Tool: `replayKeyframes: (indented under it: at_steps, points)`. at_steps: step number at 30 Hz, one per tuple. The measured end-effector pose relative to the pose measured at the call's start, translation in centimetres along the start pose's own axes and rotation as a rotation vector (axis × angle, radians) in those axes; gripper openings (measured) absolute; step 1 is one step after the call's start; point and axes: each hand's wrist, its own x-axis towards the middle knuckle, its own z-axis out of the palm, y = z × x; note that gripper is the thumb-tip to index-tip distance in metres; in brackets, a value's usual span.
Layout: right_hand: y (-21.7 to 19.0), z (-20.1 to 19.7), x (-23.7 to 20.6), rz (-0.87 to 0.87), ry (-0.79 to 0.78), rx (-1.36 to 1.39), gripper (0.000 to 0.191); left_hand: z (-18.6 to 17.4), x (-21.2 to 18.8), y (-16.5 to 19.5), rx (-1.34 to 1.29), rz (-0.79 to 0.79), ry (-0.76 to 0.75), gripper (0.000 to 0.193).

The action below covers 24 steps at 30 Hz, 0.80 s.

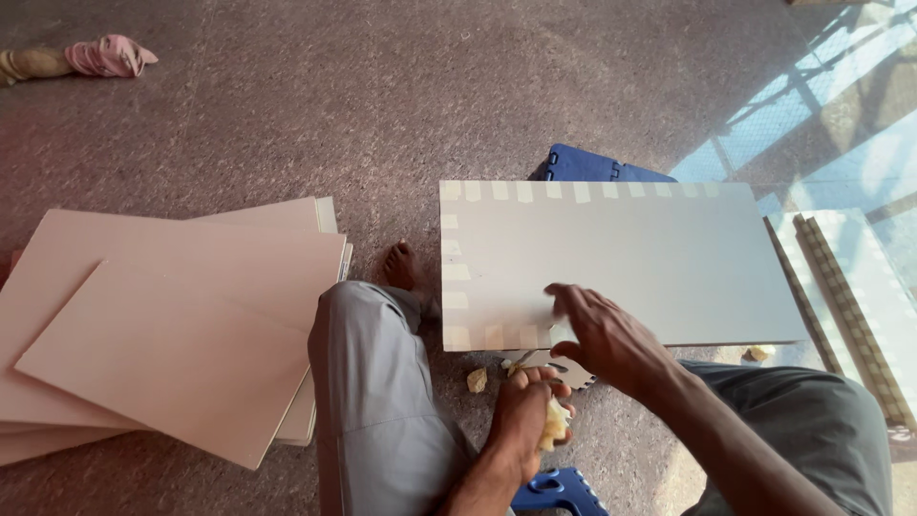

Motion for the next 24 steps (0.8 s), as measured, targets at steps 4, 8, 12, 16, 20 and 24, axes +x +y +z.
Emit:
replayKeyframes:
  at_steps: [4, 8, 12, 16, 20, 24]
  points:
    - [0.6, 1.0, -1.0, -0.038, -0.020, -0.041, 0.055, 0.1, 1.1, -0.1, 0.020, -0.041, 0.017, 0.030]
    - [1.4, 2.6, -0.8, -0.218, 0.042, -0.348, 0.055, 0.8, 1.9, -0.3, 0.073, -0.063, 0.099, 0.028]
    - [1.9, 3.0, -0.2, -0.314, -0.003, -0.509, 0.037, 0.6, 2.0, -0.4, 0.032, 0.000, 0.073, 0.027]
    - [2.1, 2.5, -0.3, -0.339, 0.034, -0.528, 0.016, -0.1, 2.1, 0.1, -0.011, 0.053, 0.080, 0.031]
    - [2.0, 2.7, -2.0, -0.362, 0.049, -0.486, 0.014, -0.6, 2.6, 0.3, -0.119, 0.007, 0.080, 0.023]
    - [1.6, 3.8, -4.4, -0.156, -0.023, -0.192, 0.019, -1.1, 3.4, -0.5, -0.092, -0.011, 0.049, 0.023]
